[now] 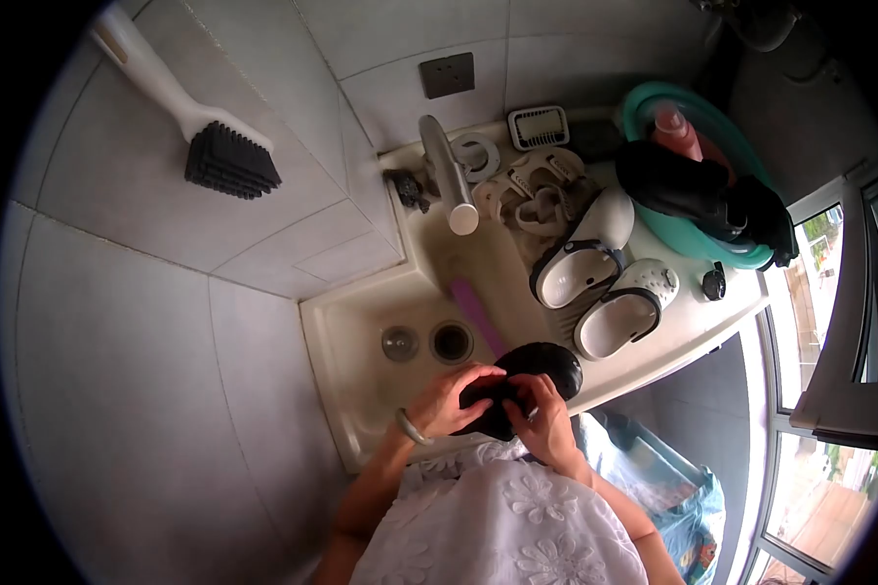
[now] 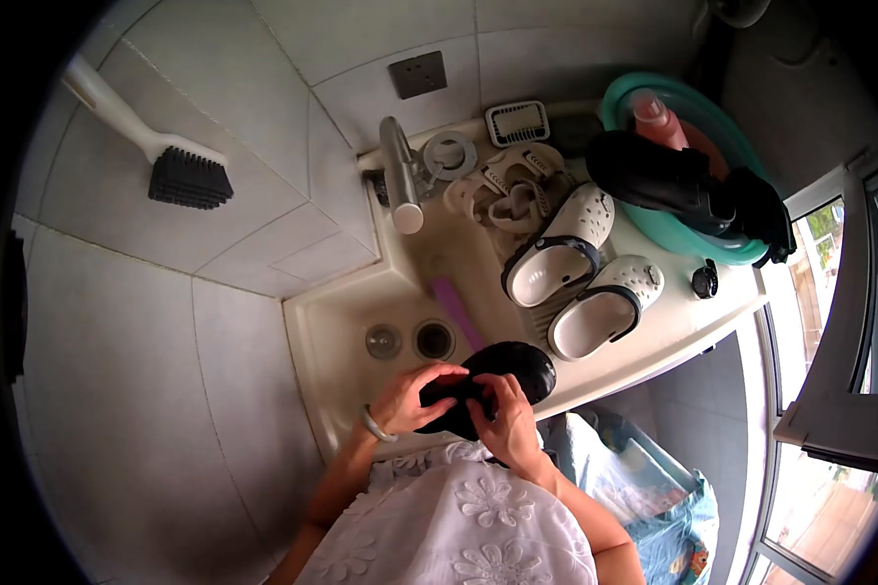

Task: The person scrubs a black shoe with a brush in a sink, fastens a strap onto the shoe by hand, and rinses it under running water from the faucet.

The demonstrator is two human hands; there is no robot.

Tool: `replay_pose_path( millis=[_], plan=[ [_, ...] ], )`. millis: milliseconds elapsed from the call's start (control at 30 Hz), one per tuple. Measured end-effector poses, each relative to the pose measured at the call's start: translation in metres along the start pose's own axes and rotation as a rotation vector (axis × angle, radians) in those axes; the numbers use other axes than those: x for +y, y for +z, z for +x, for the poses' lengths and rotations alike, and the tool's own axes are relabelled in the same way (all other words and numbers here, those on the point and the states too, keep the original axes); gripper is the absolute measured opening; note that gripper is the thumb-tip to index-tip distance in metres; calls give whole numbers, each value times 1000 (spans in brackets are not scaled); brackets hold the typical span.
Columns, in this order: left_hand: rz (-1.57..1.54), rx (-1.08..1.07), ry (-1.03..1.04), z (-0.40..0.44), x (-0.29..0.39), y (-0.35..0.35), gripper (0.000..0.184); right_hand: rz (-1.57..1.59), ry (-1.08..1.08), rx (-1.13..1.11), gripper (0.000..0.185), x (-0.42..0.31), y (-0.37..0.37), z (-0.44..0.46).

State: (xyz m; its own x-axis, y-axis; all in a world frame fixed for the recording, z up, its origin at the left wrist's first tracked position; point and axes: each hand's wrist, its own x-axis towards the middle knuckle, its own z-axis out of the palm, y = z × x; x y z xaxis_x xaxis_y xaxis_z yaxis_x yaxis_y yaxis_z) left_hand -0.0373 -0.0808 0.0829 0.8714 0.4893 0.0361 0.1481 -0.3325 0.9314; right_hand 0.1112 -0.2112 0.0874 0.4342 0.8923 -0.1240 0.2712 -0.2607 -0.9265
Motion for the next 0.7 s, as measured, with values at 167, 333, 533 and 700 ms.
replay_pose_path(
  millis=[167, 333, 533, 700],
  plan=[
    [40, -35, -5, 2, 0, 1, 61, -175, -92, -36, 28, -4, 3, 2],
    [-30, -86, -36, 3, -8, -1, 73, -205, -97, -49, 27, -2, 2, 3],
    [-214, -85, 0, 0, 7, 5, 78, -186, -137, -35, 28, -3, 4, 4],
    [-421, -44, -57, -5, 0, 10, 75, -134, -64, 17, 21, 0, 5, 5]
  ],
)
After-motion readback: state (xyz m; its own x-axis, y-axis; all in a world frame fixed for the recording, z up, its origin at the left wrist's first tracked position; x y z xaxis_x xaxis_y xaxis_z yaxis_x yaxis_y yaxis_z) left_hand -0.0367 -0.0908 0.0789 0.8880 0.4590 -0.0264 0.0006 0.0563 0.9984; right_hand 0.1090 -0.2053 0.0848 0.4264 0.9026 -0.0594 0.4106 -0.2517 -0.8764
